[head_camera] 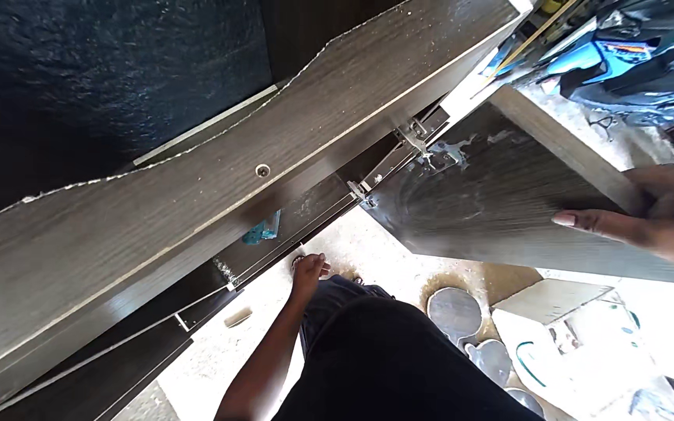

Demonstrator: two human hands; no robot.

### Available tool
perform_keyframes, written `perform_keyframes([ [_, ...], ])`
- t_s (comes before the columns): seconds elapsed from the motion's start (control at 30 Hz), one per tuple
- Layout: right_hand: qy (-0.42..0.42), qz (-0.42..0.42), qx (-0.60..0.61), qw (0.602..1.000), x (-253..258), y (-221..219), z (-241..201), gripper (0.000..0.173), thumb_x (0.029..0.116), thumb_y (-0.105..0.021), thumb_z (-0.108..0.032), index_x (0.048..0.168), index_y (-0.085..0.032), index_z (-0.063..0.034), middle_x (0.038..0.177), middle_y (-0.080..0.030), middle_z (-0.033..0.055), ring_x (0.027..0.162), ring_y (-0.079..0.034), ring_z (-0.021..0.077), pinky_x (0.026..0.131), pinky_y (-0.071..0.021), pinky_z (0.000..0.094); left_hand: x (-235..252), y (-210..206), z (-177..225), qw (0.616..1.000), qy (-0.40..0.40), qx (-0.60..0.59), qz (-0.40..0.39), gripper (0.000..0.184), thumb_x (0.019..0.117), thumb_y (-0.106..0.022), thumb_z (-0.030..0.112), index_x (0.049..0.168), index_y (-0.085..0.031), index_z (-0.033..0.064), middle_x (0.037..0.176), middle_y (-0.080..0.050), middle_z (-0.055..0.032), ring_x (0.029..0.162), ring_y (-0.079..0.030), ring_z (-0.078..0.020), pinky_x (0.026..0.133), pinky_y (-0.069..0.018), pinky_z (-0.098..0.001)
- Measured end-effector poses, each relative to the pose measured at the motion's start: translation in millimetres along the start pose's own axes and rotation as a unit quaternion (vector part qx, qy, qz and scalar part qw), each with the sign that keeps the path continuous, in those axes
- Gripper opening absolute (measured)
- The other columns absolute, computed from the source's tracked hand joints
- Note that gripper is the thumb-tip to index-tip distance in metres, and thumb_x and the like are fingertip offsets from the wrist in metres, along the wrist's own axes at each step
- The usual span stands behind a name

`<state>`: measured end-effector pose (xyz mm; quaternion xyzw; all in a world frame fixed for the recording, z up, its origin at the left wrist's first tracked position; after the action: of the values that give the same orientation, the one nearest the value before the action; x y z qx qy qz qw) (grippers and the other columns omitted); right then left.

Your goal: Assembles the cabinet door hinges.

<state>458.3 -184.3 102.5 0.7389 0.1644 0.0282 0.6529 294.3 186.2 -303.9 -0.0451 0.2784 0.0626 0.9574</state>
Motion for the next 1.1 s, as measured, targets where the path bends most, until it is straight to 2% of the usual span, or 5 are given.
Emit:
perform_keyframes([
  [0.13, -0.025, 0.030, 0.001, 0.999, 2.9, -7.7, -2.5, 0.066, 0.0755, -0.063, -0.081, 0.072, -0.060, -0.0153, 0.056, -0.053, 0.0020, 0.050, -0.055, 0.0182, 0.046, -0.0435, 0.0448, -8.0, 21.8, -9.6, 0.999, -0.001, -0.010, 0.052, 0.030, 0.1086, -0.051, 0.020, 0.111, -0.065, -0.0061, 0.094, -0.075, -0.0144, 0.081, -0.075, -0.0218, 0.075, -0.0636, -0.0385],
  [0.5, 0.005, 0.034, -0.047, 0.998, 41.1, 6.0, -42.5, 0.035, 0.0828, -0.080, -0.040, 0.077, -0.063, -0.0103, 0.061, -0.056, 0.0087, 0.058, -0.059, 0.0309, 0.052, -0.0422, 0.0563, 7.2, 95.7, -1.0, 0.942, -0.069, -0.036, 0.328, 0.018, 0.0984, -0.057, -0.001, 0.112, -0.062, -0.0101, 0.087, -0.071, -0.0132, 0.071, -0.070, -0.0149, 0.067, -0.0610, -0.0321],
  [0.67, 0.035, 0.041, -0.064, 0.996, 63.9, 9.5, -58.4, 0.054, 0.0910, -0.063, -0.064, 0.097, -0.062, -0.0106, 0.068, -0.058, 0.0128, 0.063, -0.060, 0.0372, 0.053, -0.0436, 0.0611, 3.0, 107.7, 21.8, 0.899, -0.145, 0.016, 0.413, 0.070, 0.0880, -0.075, 0.004, 0.146, -0.039, -0.0088, 0.140, -0.053, -0.0286, 0.127, -0.058, -0.0297, 0.104, -0.0512, -0.0394],
  [0.77, 0.038, 0.042, -0.090, 0.994, 84.0, 12.2, -79.9, 0.065, 0.0932, -0.051, -0.072, 0.104, -0.061, -0.0092, 0.074, -0.061, 0.0190, 0.070, -0.064, 0.0454, 0.057, -0.0446, 0.0665, 12.3, 107.9, 27.1, 0.908, -0.140, 0.009, 0.396, 0.093, 0.0808, -0.085, 0.010, 0.155, -0.030, -0.0025, 0.154, -0.041, -0.0269, 0.141, -0.046, -0.0309, 0.111, -0.0465, -0.0420],
  [1.1, 0.110, -0.018, 0.004, 0.994, 140.7, 15.8, -105.9, 0.039, 0.0959, -0.067, -0.045, 0.116, -0.063, -0.0124, 0.092, -0.066, 0.0106, 0.085, -0.066, 0.0292, 0.074, -0.0511, 0.0601, 63.5, 111.0, 29.5, 0.912, -0.250, -0.126, 0.301, 0.081, 0.0689, -0.091, 0.004, 0.138, -0.048, -0.0048, 0.120, -0.067, -0.0138, 0.108, -0.069, -0.0184, 0.096, -0.0591, -0.0385],
])
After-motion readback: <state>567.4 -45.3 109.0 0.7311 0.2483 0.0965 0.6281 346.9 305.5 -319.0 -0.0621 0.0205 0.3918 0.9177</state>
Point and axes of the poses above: each hand's wrist, its own x-axis towards the middle knuckle, its own y-axis out of the back of the hand, z = x × y, the point moved 3 cm from there along x, towards the middle knuckle
